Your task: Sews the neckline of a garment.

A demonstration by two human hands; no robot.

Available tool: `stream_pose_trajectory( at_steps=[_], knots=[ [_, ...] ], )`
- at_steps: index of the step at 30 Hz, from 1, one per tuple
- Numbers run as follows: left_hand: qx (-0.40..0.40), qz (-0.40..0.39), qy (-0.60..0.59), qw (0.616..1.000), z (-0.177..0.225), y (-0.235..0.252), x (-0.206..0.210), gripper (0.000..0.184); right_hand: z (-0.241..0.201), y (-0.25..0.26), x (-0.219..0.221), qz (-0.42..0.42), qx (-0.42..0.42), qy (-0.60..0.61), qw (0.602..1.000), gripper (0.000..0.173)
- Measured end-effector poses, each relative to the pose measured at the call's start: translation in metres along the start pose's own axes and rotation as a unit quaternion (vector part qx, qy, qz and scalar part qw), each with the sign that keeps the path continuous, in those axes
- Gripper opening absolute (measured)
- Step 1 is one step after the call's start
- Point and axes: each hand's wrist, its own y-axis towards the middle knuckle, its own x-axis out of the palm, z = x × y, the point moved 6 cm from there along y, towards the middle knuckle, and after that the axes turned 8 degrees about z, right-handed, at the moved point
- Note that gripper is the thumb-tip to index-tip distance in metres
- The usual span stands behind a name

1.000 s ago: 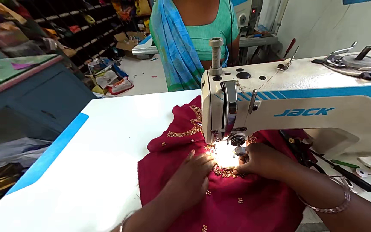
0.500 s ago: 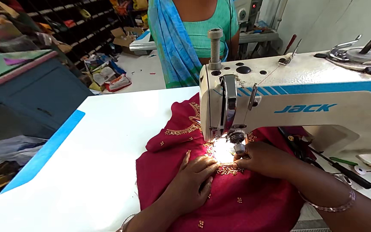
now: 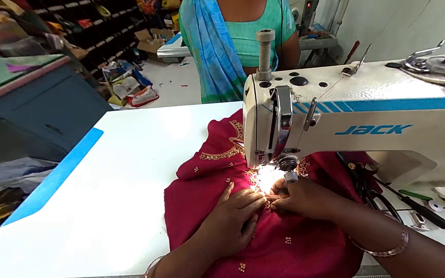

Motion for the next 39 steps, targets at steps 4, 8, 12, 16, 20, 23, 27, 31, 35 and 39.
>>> stream_pose_trajectory(
  at_steps=[4, 8, 12, 16, 20, 23, 27, 31, 35, 39],
  knots=[
    [0.0, 0.002, 0.001, 1.0, 0.0, 0.0, 0.0, 0.039, 0.002, 0.002, 0.003, -0.013, 0.007, 0.037, 0.999, 0.016],
    [-0.003, 0.014, 0.003, 1.0, 0.0, 0.0, -0.001, 0.039, 0.005, 0.003, 0.003, -0.014, 0.035, 0.082, 0.996, 0.02],
    [-0.002, 0.021, 0.007, 1.0, 0.0, 0.0, -0.002, 0.04, 0.007, 0.004, 0.003, -0.017, 0.041, 0.093, 0.995, 0.019],
    [-0.005, 0.014, 0.008, 1.0, 0.0, 0.0, -0.002, 0.042, 0.008, 0.005, 0.005, -0.028, 0.03, 0.122, 0.992, 0.017],
    [-0.015, -0.001, 0.002, 1.0, -0.001, 0.001, -0.002, 0.044, 0.009, 0.005, 0.006, -0.028, 0.035, 0.149, 0.988, 0.014],
    [-0.018, -0.025, -0.015, 0.999, -0.001, 0.001, -0.001, 0.045, 0.008, 0.005, 0.006, -0.035, 0.033, 0.139, 0.989, 0.013],
    [-0.018, -0.057, -0.021, 0.998, -0.001, 0.002, 0.0, 0.045, 0.007, 0.003, 0.005, -0.019, 0.004, 0.097, 0.995, 0.02],
    [0.0, -0.066, 0.003, 0.998, 0.001, 0.002, 0.003, 0.047, 0.007, -0.002, -0.005, 0.012, 0.019, -0.003, 1.0, 0.028],
    [0.0, -0.074, 0.007, 0.997, 0.001, 0.001, 0.004, 0.047, 0.011, -0.006, -0.014, 0.032, 0.04, -0.081, 0.995, 0.037],
    [-0.02, -0.079, 0.009, 0.997, 0.0, 0.001, 0.004, 0.048, 0.012, -0.009, -0.023, 0.029, 0.057, -0.133, 0.989, 0.038]
  ],
)
